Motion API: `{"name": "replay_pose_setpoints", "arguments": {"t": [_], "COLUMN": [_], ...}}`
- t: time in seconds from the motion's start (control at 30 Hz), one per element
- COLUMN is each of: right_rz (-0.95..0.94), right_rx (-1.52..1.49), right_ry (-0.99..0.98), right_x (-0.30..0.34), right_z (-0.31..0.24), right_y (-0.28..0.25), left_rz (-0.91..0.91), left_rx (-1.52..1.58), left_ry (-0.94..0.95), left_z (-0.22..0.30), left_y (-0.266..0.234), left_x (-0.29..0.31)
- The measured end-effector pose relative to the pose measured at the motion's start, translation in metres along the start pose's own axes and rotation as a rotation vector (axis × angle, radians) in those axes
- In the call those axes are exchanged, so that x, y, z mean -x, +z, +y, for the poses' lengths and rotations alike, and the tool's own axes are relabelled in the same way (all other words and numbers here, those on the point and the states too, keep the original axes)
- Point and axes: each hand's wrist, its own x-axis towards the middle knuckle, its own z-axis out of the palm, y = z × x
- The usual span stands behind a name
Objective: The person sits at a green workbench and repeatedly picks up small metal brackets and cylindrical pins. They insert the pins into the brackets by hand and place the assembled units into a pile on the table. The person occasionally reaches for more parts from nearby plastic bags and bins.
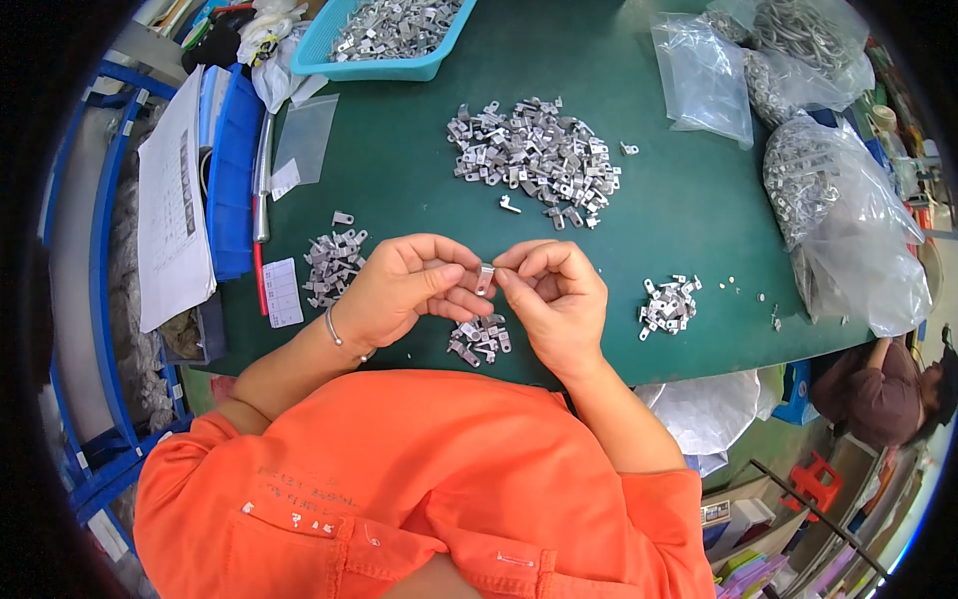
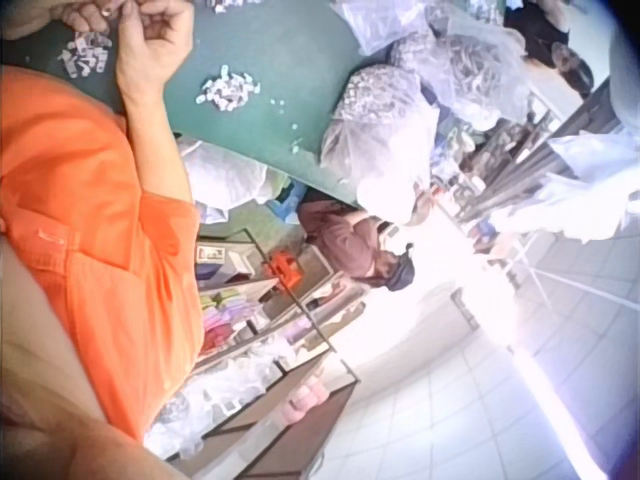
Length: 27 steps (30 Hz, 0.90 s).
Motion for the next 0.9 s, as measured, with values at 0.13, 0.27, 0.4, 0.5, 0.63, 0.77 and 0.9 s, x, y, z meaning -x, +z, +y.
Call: {"name": "replay_pose_setpoints", "arguments": {"t": [0.13,0.27,0.4,0.5,0.63,0.77,0.9], "right_rz": [0.027,0.021,0.033,0.042,0.032,0.026,0.023], "right_rx": [0.0,-0.023,-0.009,-0.007,-0.022,-0.059,0.262], "right_ry": [0.051,0.064,0.085,0.109,0.124,0.164,0.232], "right_x": [0.002,0.003,0.004,0.005,0.007,0.009,0.004], "right_z": [0.001,0.001,0.001,0.001,0.002,0.006,0.001], "right_y": [0.002,0.004,0.004,0.004,0.002,0.0,-0.002], "left_rz": [-0.011,-0.002,0.009,0.01,0.009,0.038,0.096], "left_rx": [0.024,0.052,0.069,0.076,0.026,-0.191,-0.211], "left_ry": [-0.028,-0.036,-0.042,-0.047,-0.05,-0.01,0.127], "left_z": [-0.003,-0.005,-0.005,-0.005,-0.007,-0.009,-0.012], "left_y": [-0.003,-0.005,-0.004,-0.004,-0.003,-0.001,-0.004], "left_x": [0.0,0.0,0.0,0.0,0.0,-0.001,-0.002]}}
